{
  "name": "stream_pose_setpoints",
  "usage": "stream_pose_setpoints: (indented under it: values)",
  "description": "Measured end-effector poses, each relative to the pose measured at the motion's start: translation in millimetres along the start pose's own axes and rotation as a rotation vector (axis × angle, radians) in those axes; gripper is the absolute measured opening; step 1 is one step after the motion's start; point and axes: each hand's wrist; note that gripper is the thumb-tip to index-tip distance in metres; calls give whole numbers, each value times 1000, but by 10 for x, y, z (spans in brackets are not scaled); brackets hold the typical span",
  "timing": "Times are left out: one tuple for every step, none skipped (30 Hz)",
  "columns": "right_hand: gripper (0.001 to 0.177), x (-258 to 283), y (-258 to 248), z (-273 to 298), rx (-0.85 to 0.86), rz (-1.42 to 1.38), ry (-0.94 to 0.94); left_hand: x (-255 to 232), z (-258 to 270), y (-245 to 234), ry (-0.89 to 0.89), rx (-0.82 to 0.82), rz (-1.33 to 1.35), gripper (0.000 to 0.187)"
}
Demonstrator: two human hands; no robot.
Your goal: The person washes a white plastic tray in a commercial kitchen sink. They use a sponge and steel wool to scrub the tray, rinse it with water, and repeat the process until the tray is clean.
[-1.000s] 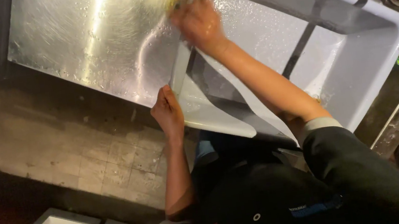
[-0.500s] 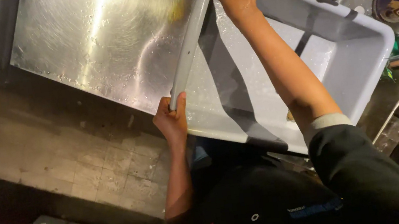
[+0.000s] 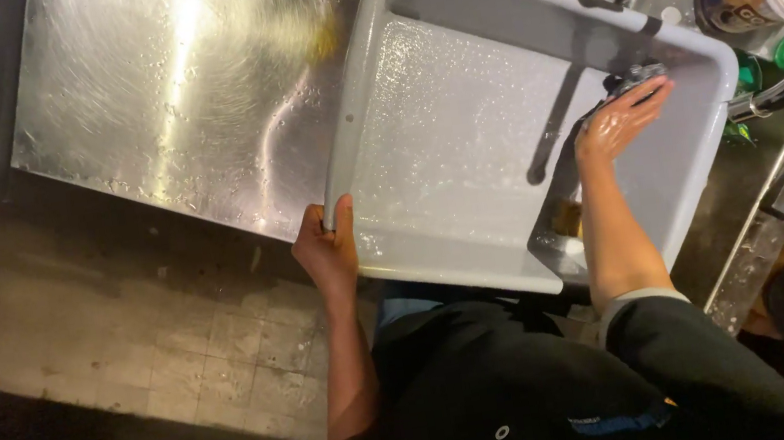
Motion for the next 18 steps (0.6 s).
stream_pose_setpoints:
  values:
    - [58, 126, -150, 238, -39, -16, -125, 95, -17, 57, -15, -34, 22, 47]
    - [47, 236, -301, 525, -71, -32, -249, 200, -22, 84, -32, -68, 37, 42]
    - [47, 492, -139, 439, -63, -41, -257, 200, -87, 74, -35, -80, 30, 42]
    - [37, 595, -10, 374, 17, -296, -146, 212, -80, 69, -35, -65, 39, 41]
    - [29, 692, 129, 307, 95, -548, -29, 223, -70, 71, -36, -51, 49, 41]
    - [29, 943, 126, 444, 96, -542, -25, 261, -23, 73, -38, -45, 47, 41]
    - [35, 1194, 118, 575, 94, -369, -113, 290, 27, 71, -6, -93, 32, 42]
    - [42, 1519, 111, 663, 85, -203, -199, 301, 21, 83, 35, -146, 23, 42]
    - [42, 1781, -176, 840, 80, -206, -194, 253, -8, 65, 41, -145, 26, 42]
    - [39, 1950, -467, 1073, 87, -297, -459, 227, 34, 18, 41, -186, 6, 42]
    - [45, 2125, -755, 1307, 95, -388, -723, 203, 77, -31, 42, -228, -14, 41]
    - [45, 2011, -922, 1585, 99, -382, -721, 237, 102, -35, 39, -222, -16, 41]
    - [42, 1902, -1101, 1864, 152, -429, -926, 266, 126, -47, 48, -251, -27, 41]
    - [41, 1890, -1274, 2097, 190, -481, -1132, 276, 73, -39, 66, -288, -29, 40]
    - [41, 1651, -1397, 2107, 179, -482, -1130, 219, 42, -41, 74, -290, -23, 40]
    - [33, 1366, -1523, 2151, 298, -564, -1257, 180, 55, -60, 61, -295, 19, 39]
    - [26, 1081, -1641, 2201, 420, -646, -1382, 149, 66, -75, 48, -300, 61, 38]
    - [26, 907, -1543, 1923, 428, -639, -1382, 166, 49, -60, 40, -295, 60, 38]
Point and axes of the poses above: each hand's wrist, its own z-axis away from the middle knuckle, its own y-axis out of the palm, x = y × z, and after that the axes turned 5 degrees about y, right-handed
